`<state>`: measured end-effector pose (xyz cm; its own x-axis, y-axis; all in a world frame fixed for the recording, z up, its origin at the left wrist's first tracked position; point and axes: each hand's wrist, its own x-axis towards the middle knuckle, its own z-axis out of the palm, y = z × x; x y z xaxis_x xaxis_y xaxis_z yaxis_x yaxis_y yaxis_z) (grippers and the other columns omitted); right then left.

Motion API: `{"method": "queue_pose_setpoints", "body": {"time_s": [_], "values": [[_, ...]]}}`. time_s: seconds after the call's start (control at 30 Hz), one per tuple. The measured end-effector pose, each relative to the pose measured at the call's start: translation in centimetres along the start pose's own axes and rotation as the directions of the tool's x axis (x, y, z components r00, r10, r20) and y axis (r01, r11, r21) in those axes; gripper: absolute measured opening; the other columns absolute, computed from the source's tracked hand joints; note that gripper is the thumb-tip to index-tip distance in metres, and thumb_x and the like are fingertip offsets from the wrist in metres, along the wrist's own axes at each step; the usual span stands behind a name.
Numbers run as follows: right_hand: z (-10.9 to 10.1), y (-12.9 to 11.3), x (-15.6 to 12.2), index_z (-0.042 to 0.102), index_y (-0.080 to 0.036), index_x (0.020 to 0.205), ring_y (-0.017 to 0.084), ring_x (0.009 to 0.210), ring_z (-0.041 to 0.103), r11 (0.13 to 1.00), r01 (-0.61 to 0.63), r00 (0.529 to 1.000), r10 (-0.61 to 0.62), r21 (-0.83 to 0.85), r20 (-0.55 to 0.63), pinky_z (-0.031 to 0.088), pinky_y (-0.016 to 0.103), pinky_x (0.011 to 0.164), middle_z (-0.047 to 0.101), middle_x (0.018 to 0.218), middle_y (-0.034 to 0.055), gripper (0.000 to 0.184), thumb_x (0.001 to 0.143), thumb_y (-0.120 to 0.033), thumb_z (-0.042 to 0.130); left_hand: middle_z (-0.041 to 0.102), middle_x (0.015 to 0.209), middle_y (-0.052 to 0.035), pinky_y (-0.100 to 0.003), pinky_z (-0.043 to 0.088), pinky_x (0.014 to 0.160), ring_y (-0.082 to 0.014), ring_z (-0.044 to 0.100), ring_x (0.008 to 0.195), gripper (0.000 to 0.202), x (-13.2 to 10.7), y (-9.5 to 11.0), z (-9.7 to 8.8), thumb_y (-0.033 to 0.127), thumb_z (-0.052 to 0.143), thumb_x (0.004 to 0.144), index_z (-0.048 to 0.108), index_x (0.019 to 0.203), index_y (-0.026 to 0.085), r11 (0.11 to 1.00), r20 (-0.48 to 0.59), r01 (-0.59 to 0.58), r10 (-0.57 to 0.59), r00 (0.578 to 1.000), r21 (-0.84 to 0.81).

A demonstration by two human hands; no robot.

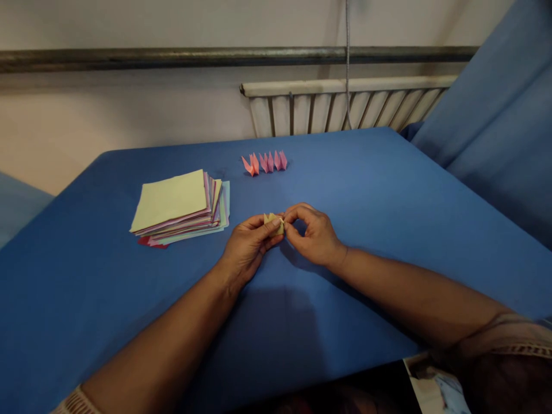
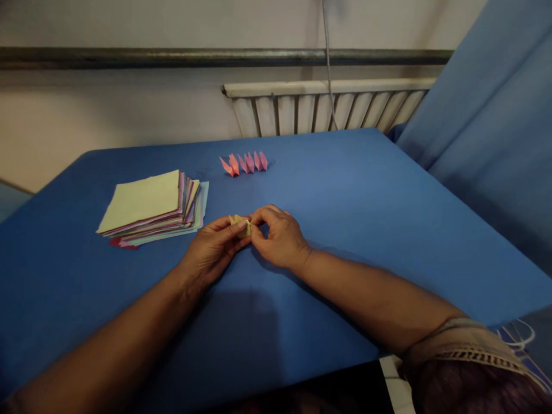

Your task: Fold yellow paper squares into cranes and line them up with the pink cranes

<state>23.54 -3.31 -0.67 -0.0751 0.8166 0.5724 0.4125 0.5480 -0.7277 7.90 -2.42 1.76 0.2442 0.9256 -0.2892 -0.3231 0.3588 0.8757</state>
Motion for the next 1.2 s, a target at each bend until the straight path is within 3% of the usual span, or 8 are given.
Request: {"method": "queue_pose_setpoints", "body": {"time_s": [0.3,0.47,0.67,0.93,1.2], "values": [[0.00,-0.34,-0.20,0.056,-0.023,0.081,0.018,0.090,0.064,1.000,0.004,0.999,-0.003,-0.016,0.033,0.049,0.037,0.086,0.066,0.092,0.0033,0.012,0.080,-0.011,0.055,0.068,0.082,-0.0002,-0.020,0.055,0.074,-0.0090,0.063,0.076,0.022,-0.10,0.02,0.31,0.023,0.086,0.063,0.070,0.074,0.014,1.000,-0.021,0.002,-0.003,1.000,-0.027],[0.06,-0.54,-0.36,0.060,-0.023,0.090,0.019,0.096,0.063,1.000,0.007,0.997,-0.007,-0.004,0.078,0.048,0.038,0.089,0.066,0.100,0.0042,0.010,0.083,-0.016,0.059,0.063,0.073,0.0024,-0.019,0.052,0.070,-0.0073,0.059,0.070,0.018,-0.14,0.11,0.52,0.018,0.083,0.064,0.066,0.069,0.013,0.996,-0.060,-0.025,0.020,0.998,-0.083],[0.35,0.05,-0.11,0.060,-0.023,0.084,0.016,0.094,0.063,0.998,-0.013,1.000,0.012,0.066,0.017,0.050,0.036,0.089,0.065,0.095,0.0025,0.007,0.083,-0.017,0.062,0.066,0.077,0.0012,-0.022,0.053,0.071,-0.0087,0.062,0.072,0.017,-0.13,0.07,0.55,0.019,0.082,0.069,0.067,0.076,0.013,0.985,0.006,0.025,-0.025,1.000,-0.173],[0.30,-0.07,0.12,0.062,-0.023,0.082,0.015,0.091,0.063,0.992,-0.036,0.999,0.038,0.123,-0.010,0.051,0.034,0.089,0.065,0.091,0.0017,0.007,0.083,-0.016,0.063,0.063,0.075,0.0041,-0.022,0.054,0.071,-0.0074,0.061,0.070,0.020,-0.23,0.10,0.47,0.022,0.084,0.069,0.066,0.076,0.015,0.992,0.033,0.011,-0.007,0.999,-0.128],[0.01,-0.01,0.24,0.063,-0.023,0.080,0.015,0.089,0.064,0.991,-0.034,0.999,0.039,0.130,-0.034,0.051,0.032,0.086,0.066,0.087,0.0009,0.009,0.086,-0.017,0.059,0.066,0.080,0.0011,-0.023,0.055,0.071,-0.0102,0.063,0.075,0.025,-0.37,0.10,0.58,0.026,0.086,0.065,0.069,0.079,0.014,0.998,-0.013,-0.001,0.000,1.000,-0.070]]}}
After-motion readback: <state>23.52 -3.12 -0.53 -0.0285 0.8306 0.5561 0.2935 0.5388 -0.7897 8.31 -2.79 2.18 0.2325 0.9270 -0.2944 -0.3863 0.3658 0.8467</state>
